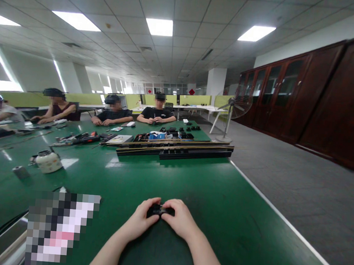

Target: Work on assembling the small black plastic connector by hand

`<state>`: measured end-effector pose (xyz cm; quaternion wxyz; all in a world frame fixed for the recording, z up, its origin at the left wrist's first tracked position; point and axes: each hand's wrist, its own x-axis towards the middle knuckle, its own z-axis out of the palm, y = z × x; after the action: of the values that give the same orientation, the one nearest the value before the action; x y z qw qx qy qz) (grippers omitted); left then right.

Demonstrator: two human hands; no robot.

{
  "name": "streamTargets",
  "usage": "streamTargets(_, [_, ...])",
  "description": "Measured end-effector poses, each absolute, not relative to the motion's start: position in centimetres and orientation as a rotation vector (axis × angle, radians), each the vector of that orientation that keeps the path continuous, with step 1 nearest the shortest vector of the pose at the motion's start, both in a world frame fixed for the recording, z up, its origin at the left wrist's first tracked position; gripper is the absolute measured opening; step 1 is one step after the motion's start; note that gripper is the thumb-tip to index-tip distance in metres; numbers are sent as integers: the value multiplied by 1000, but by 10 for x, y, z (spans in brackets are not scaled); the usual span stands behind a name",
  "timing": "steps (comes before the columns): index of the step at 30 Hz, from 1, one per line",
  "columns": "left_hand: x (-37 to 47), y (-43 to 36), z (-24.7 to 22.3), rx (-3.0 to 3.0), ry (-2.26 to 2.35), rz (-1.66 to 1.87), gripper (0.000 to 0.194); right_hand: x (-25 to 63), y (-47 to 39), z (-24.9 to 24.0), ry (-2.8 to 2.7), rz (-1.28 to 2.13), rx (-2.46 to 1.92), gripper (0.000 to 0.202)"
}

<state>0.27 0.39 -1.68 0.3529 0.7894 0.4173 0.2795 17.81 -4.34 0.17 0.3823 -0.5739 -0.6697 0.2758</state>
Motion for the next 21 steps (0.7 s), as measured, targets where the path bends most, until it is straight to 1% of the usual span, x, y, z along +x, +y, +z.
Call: streamTargets(21, [3,1,-12,2065,1068,715,47,177,-45,5,-1708,731,-1450,19])
